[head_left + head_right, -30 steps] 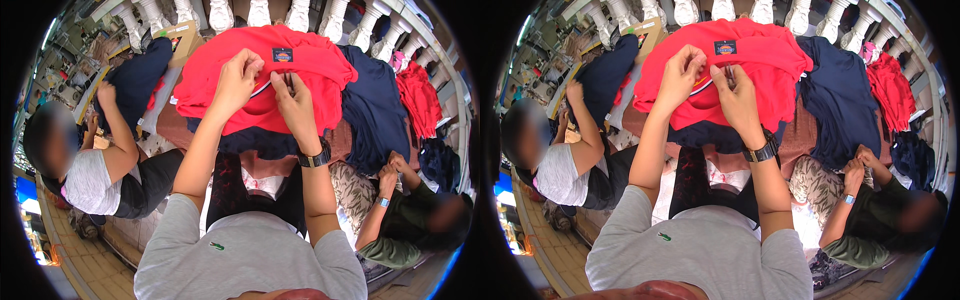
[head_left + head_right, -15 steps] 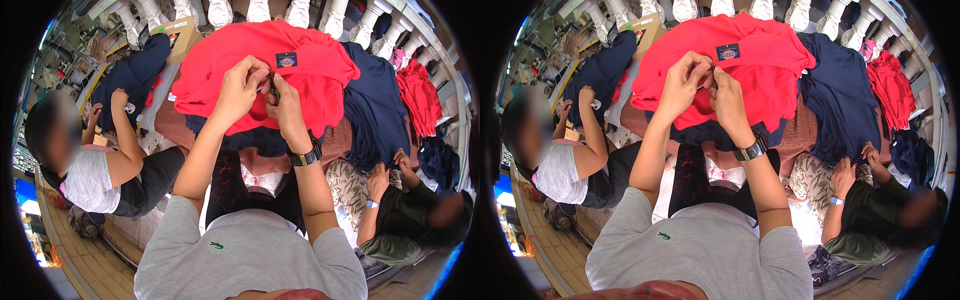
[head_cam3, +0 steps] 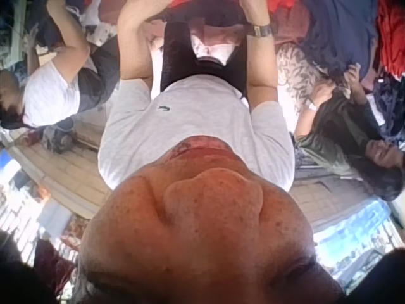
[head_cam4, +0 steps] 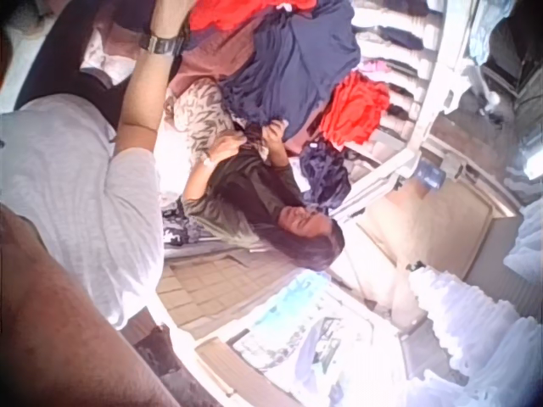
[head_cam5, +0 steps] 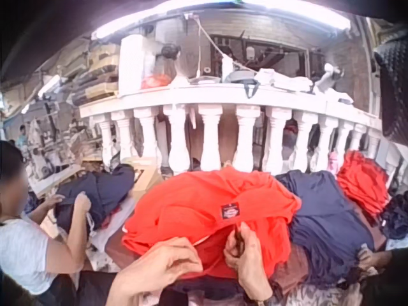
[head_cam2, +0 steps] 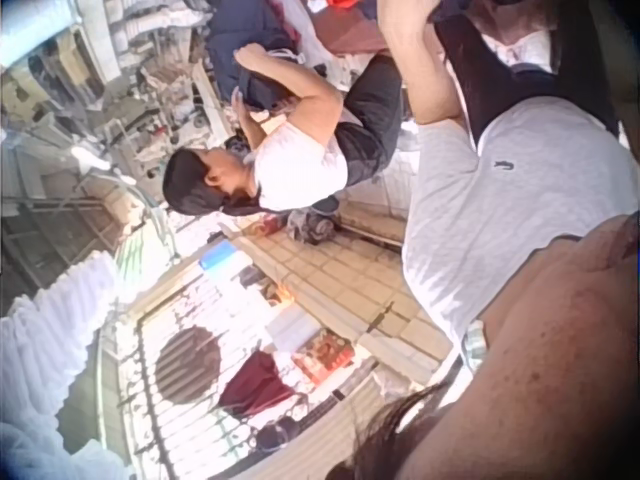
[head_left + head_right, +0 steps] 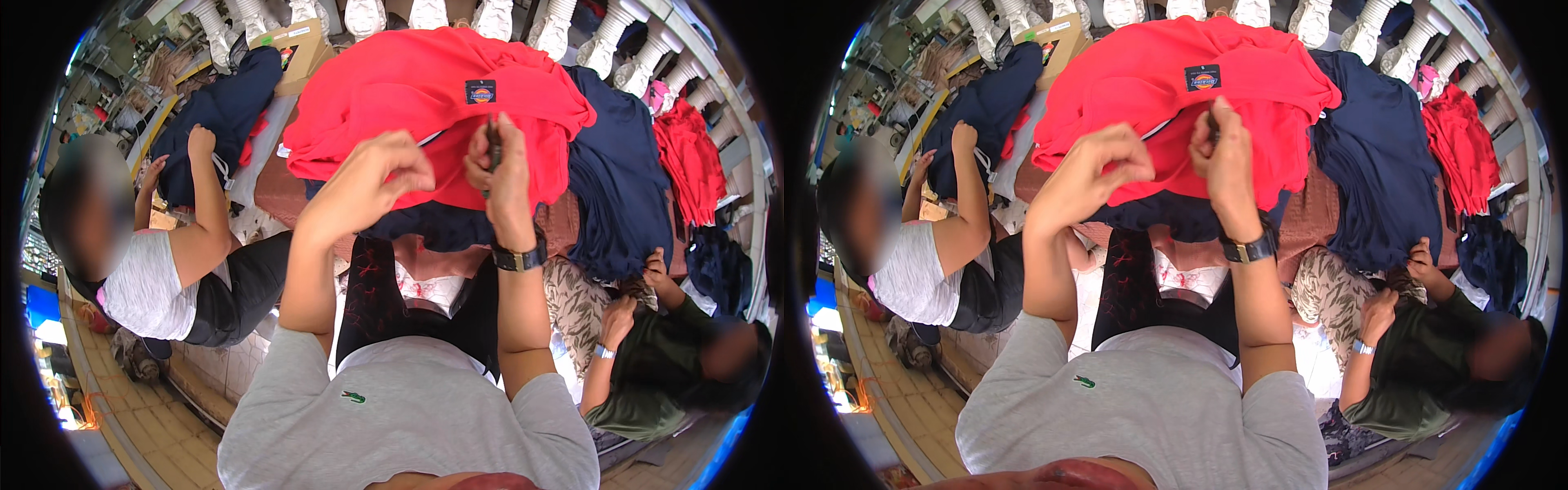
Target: The person trims loose threads and tags from a red sweatshirt using small scissors. They repeatedly turn and adjust the garment to reach different areas, then fold it and place it on a pile.
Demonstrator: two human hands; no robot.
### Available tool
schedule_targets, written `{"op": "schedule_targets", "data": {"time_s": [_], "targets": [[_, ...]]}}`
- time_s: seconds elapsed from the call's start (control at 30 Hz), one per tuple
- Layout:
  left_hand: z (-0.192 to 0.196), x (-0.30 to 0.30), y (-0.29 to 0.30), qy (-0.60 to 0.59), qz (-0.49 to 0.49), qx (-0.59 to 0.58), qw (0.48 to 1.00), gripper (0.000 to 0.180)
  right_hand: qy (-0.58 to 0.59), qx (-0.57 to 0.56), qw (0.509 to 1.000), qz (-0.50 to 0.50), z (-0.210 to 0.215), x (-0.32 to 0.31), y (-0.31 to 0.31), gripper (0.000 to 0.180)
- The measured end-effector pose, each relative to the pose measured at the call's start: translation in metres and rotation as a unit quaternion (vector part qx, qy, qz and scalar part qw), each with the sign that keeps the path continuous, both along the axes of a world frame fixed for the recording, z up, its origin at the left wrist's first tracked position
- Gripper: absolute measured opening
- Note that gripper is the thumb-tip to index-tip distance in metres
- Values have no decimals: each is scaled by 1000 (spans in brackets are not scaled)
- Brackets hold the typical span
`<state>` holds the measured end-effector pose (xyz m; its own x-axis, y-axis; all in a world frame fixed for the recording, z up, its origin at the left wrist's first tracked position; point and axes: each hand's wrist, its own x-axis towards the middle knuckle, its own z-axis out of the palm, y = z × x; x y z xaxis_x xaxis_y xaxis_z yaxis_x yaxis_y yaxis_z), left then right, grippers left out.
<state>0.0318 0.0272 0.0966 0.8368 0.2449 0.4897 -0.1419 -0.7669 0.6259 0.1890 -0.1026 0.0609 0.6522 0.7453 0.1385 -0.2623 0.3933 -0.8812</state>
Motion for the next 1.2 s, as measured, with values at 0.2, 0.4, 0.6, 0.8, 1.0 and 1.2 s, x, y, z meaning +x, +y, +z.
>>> {"op": "schedule_targets", "data": {"time_s": [0.2, 0.4, 0.6, 0.8, 1.0, 1.2], "targets": [[-10, 5, 0, -99, 210, 155, 960, 29, -242, -25, 934, -260, 14, -3, 5, 24], [-22, 6, 4, -60, 182, 161, 968, 48, -259, -48, 933, -246, 9, 11, -6, 44], [-31, -4, 17, -83, 169, 114, 975, 31, -318, -67, 892, -315, 10, 26, -17, 47], [-17, -22, 16, -165, 172, 93, 967, 24, -319, -72, 884, -333, 5, 30, -20, 43], [-7, -36, 19, -213, 161, 133, 955, 20, -416, -69, 788, -448, 19, 28, -34, 17], [26, -30, 41, -199, 151, 77, 965, 28, -569, -14, 698, -434, 76, 43, -38, 18]]}}
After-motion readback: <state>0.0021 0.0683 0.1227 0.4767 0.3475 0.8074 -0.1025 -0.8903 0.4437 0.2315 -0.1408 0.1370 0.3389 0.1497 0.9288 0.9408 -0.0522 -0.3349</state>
